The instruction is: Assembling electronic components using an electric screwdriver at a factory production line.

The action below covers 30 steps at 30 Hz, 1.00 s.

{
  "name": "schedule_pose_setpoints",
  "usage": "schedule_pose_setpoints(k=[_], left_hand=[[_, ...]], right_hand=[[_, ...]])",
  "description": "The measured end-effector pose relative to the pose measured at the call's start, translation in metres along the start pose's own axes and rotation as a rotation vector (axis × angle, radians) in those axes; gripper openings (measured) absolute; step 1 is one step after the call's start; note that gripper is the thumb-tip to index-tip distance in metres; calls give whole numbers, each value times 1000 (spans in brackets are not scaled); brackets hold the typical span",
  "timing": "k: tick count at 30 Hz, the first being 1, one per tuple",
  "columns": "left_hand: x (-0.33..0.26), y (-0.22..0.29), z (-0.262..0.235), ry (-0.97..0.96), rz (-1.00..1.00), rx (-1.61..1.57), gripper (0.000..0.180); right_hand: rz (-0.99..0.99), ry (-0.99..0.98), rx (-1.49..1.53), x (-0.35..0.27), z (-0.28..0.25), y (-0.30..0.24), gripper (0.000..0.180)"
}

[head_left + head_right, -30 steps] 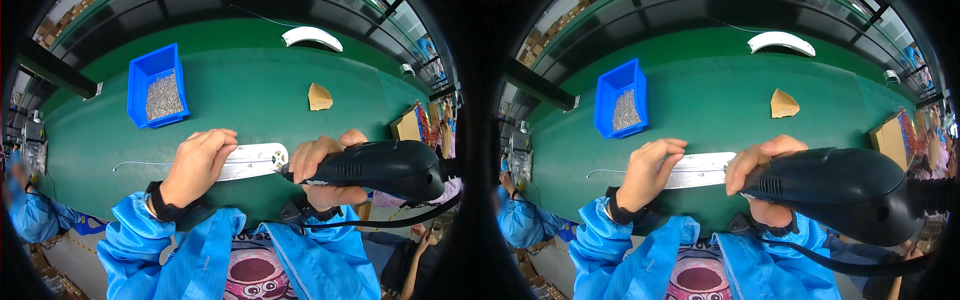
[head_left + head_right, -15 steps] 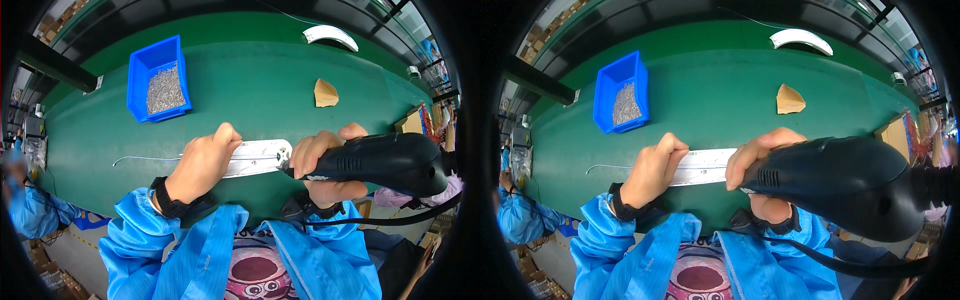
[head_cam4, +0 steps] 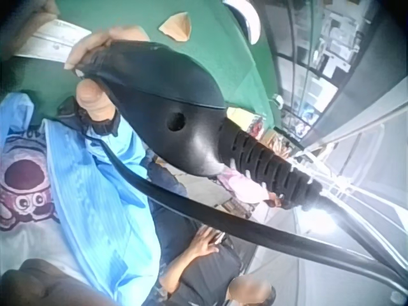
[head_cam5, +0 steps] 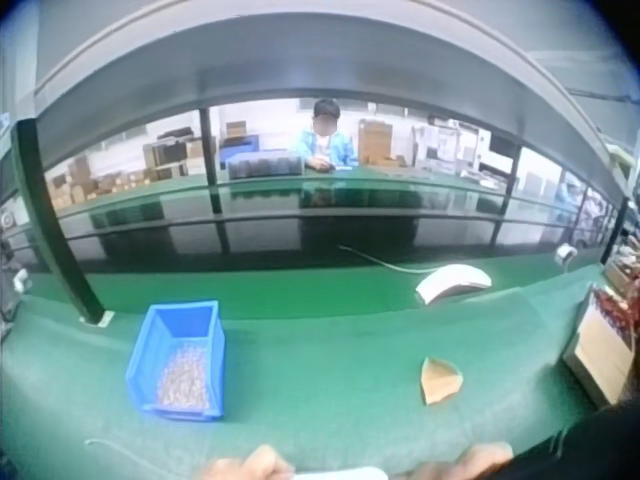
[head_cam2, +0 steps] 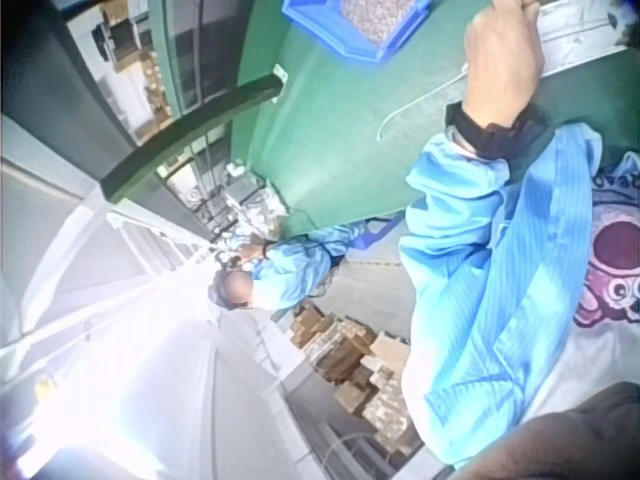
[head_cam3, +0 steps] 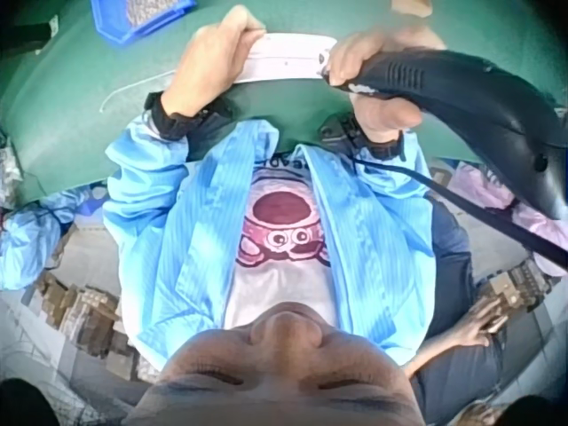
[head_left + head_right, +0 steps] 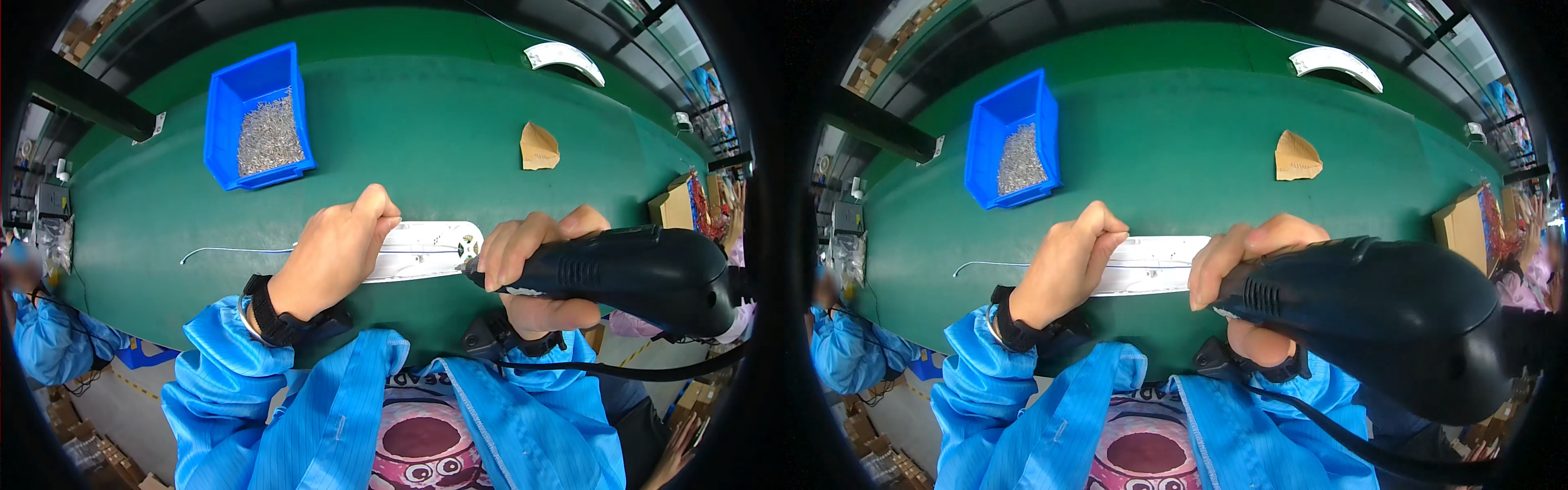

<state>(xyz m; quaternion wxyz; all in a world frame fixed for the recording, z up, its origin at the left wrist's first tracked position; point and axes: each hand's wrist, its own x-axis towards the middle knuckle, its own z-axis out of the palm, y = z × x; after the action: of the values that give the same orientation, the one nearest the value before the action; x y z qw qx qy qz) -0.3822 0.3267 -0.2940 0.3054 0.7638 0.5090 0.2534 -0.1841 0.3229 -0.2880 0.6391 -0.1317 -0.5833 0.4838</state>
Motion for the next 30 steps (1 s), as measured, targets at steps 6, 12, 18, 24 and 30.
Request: schedule_pose_setpoints(k=[6, 12, 18, 24, 30], left_hand=[[2, 0, -3, 6, -27, -29, 7], [-12, 3, -14, 77, 122, 129, 8], [-48, 0, -160, 572, 350, 839, 13], [7, -75, -273, 857, 250, 1186, 15], [131, -178, -213, 479, 47, 492, 6]], right_hand=[[64, 79, -93, 2, 10, -7, 71], [-33, 206, -63, 20, 15, -26, 78], [-53, 219, -85, 30, -20, -50, 74], [-4, 231, -106, 24, -22, -38, 69], [-4, 279, -86, 29, -23, -31, 68]])
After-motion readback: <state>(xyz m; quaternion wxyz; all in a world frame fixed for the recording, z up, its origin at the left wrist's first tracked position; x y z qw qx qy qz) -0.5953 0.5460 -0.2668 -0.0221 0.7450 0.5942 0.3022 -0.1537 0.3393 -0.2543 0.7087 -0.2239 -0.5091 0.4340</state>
